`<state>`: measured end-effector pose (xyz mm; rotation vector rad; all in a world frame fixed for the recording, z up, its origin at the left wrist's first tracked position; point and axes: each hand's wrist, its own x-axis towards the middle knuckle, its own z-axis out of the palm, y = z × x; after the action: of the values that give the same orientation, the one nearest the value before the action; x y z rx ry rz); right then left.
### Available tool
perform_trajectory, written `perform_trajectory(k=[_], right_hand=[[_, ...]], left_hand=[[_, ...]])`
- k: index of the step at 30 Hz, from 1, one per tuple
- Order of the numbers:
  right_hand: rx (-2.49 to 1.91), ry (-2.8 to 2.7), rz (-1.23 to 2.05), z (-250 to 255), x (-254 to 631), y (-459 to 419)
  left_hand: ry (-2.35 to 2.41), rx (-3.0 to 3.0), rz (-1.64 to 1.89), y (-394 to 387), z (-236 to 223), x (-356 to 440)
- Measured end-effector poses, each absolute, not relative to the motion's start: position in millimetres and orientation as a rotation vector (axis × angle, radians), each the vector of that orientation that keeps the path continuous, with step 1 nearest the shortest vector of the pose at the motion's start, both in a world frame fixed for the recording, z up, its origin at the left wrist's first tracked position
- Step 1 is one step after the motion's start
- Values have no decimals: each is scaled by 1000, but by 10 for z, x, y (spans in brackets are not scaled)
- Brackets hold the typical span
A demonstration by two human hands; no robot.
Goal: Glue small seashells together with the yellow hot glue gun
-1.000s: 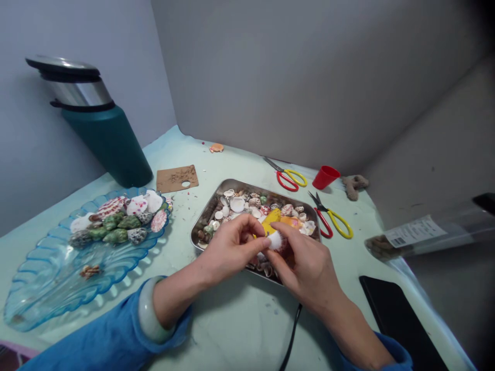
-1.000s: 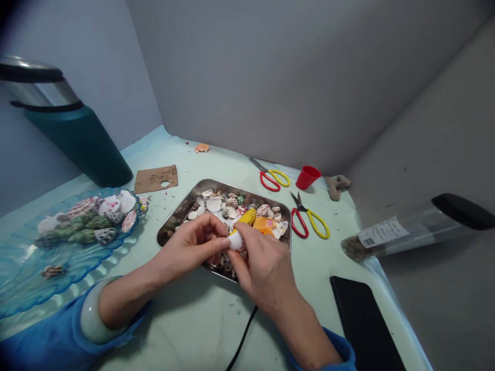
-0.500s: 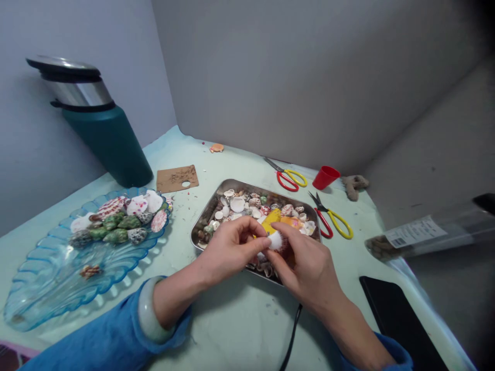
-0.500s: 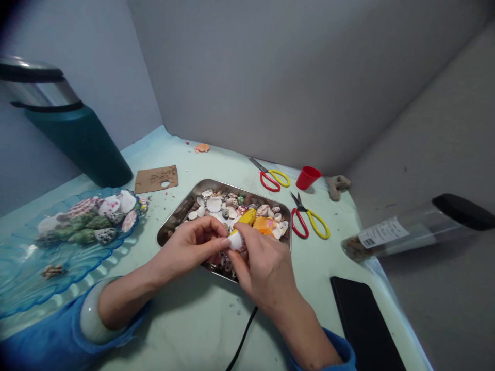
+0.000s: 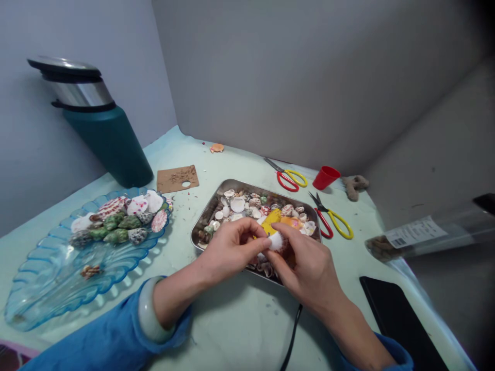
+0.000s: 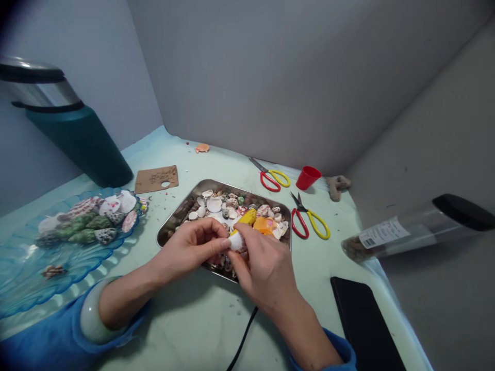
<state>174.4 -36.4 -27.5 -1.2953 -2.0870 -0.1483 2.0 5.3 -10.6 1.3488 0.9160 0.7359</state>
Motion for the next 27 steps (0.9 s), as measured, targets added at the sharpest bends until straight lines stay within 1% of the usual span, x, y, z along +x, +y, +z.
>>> perform_trajectory(k=[18,27], right_hand=[[-1304,-2087,-129,-288,1755,-363],[-1298,-2108,-80,-257,1750,-363]], left_hand=[[848,1353,792,61,-118,20],[775,1333,757,49,-132,17]])
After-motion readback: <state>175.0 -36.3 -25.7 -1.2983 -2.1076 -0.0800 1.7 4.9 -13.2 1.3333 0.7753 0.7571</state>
